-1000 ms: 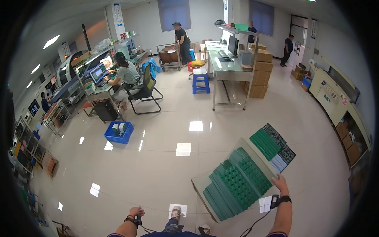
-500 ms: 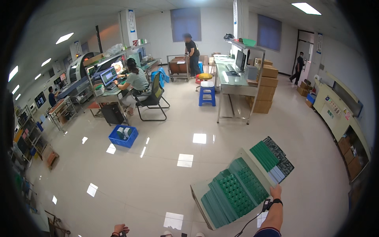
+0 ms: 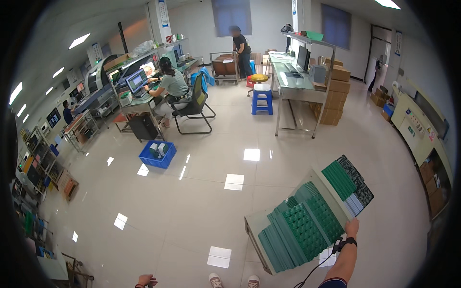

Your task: The person is moving trays of electronic components and walking through the production floor.

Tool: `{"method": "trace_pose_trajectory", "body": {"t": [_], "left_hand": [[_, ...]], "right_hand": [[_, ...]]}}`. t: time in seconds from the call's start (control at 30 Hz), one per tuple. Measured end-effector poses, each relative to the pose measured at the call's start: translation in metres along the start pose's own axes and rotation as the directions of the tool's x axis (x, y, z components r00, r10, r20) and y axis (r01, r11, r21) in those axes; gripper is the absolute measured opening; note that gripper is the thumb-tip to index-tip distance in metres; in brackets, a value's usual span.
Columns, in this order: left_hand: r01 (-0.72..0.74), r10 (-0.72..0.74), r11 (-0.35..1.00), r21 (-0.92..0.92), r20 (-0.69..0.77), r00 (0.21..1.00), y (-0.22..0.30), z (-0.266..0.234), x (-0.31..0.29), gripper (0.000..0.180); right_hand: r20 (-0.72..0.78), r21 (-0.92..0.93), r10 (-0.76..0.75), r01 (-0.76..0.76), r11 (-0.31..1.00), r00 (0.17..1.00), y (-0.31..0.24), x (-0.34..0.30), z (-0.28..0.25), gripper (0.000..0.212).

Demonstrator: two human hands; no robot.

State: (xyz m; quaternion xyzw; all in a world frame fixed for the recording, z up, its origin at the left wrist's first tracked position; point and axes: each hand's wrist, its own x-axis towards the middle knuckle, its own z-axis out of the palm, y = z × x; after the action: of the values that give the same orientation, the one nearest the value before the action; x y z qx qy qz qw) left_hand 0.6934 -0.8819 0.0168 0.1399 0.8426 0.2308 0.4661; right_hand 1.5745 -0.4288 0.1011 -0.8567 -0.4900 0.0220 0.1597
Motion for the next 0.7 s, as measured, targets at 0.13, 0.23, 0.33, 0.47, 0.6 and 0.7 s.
{"method": "trace_pose_trajectory", "body": {"t": [0.13, 0.23, 0.33, 0.47, 0.6, 0.7], "left_hand": [[0.143, -0.160, 0.895, -0.422, -0.004, 0.987, 0.068, 0.022, -0.019, 0.028], [0.106, -0.115, 0.904, -0.415, 0.003, 0.993, 0.070, 0.025, -0.018, 0.033], [0.080, -0.072, 0.895, -0.439, 0.033, 0.997, 0.069, 0.032, -0.008, 0.033], [0.141, -0.126, 0.886, -0.441, 0.063, 0.990, 0.067, 0.040, 0.000, 0.032], [0.148, -0.127, 0.882, -0.447, 0.075, 0.989, 0.056, 0.037, -0.004, 0.032], [0.180, -0.182, 0.878, -0.443, 0.038, 0.983, 0.056, 0.030, -0.014, 0.031]], "right_hand": [[-0.004, -0.026, -0.010, 0.010, 1.000, 1.000, 0.010, -0.004, -0.011, 0.038], [0.003, -0.051, 0.013, -0.012, 0.999, 1.000, 0.008, -0.006, -0.010, 0.039], [0.005, -0.008, -0.057, 0.057, 0.998, 0.998, 0.008, -0.003, -0.014, 0.039], [0.066, -0.020, -0.088, 0.090, 0.996, 0.994, 0.013, -0.002, -0.017, 0.040], [0.097, -0.015, -0.070, 0.072, 0.997, 0.993, 0.010, -0.001, -0.025, 0.043], [0.101, -0.067, -0.066, 0.073, 0.995, 0.993, 0.002, -0.004, -0.036, 0.044]]}}
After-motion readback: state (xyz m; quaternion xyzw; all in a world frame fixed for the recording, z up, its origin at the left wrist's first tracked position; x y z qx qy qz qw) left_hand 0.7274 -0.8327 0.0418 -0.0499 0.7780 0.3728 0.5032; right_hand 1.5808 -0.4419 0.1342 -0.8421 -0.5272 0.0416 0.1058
